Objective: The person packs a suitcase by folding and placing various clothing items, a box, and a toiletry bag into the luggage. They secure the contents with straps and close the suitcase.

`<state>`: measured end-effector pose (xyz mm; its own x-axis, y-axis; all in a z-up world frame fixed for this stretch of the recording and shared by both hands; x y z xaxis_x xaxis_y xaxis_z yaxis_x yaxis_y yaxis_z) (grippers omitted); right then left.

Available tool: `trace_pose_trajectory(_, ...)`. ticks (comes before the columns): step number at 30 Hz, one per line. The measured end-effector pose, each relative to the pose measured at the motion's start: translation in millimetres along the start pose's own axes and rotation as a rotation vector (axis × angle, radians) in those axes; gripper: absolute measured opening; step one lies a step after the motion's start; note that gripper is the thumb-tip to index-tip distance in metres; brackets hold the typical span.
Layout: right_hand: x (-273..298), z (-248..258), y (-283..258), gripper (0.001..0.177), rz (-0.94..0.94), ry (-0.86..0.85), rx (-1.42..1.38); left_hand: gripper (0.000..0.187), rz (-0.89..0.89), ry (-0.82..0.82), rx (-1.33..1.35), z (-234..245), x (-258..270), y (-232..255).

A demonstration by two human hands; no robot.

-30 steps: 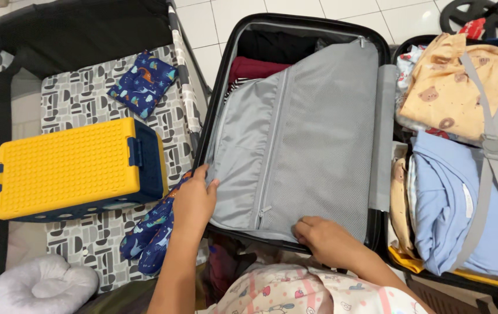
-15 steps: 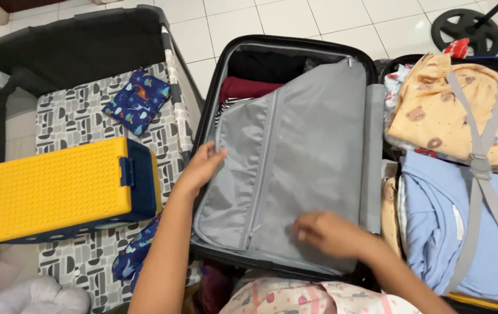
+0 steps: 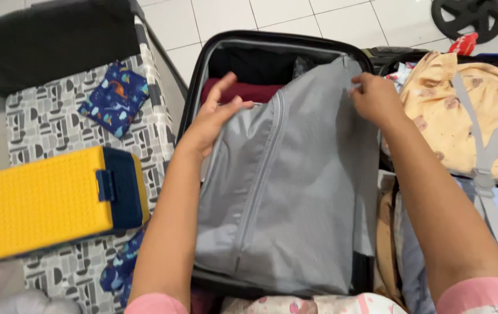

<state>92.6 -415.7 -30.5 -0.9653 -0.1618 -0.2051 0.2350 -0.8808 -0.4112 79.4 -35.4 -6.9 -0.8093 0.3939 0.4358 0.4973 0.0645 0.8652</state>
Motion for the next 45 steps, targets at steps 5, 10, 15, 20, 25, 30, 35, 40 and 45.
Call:
trace_pose_trajectory(5,-35.3,-17.1,18.5,0.024,-0.008,0.114,0.237,0.03,-0.462,0.382,-0.521,-5.3,37.8,54.4)
trace_pose_trajectory(10,-51.5,-15.8,16.9,0.028,-0.197,0.148,0.331,0.03,-0.71,0.666,-0.847,-0.8,65.3,61.1)
trace_pose_trajectory(15,-64.7,-15.4,-1.0,0.027,-0.127,0.145,0.442,0.026,-0.578,0.819,-1.2,5.6,32.8,48.8)
trace_pose_trajectory(20,-64.4,-21.7,2.1,0.039,-0.207,0.201,0.433,0.022,-0.619,0.652,-1.265,-21.7,6.5,33.6)
trace_pose_trajectory(25,-67.0,-24.4,14.4,0.027,-0.389,0.215,0.311,0.029,-0.592,0.447,-1.328,-70.5,-14.4,14.1)
trace_pose_trajectory(30,-81.3,-38.3,19.3,0.034,-0.488,0.065,0.19,0.055,-0.506,0.337,-1.403,-94.1,-21.1,-9.7)
trace_pose_trajectory(35,-109.2,-51.8,-17.8,0.036,-0.322,0.05,0.224,0.061,-0.39,0.324,-1.493,-97.2,-32.9,-34.5)
trace_pose_trajectory(40,-150.3,-88.5,-79.3,0.029,-0.143,0.022,0.266,0.057,-0.422,0.387,-1.48,-77.7,-37.8,-37.5)
trace_pose_trajectory(45,-182.5,-116.1,-140.4,0.021,0.097,0.09,0.295,0.051,-0.452,0.553,-1.314,-34.8,-28.5,-13.8)
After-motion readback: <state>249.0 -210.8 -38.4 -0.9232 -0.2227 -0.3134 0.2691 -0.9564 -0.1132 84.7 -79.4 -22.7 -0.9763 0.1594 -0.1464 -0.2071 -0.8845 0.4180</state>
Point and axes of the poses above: each hand's wrist, its own x-axis away from the middle knuckle, its own z-axis out of the back of the hand, y = z × x, the point moved 8 cm from there along -x, towards the middle knuckle, and after that the axes turned 12 degrees about z, right-handed, at the moved point
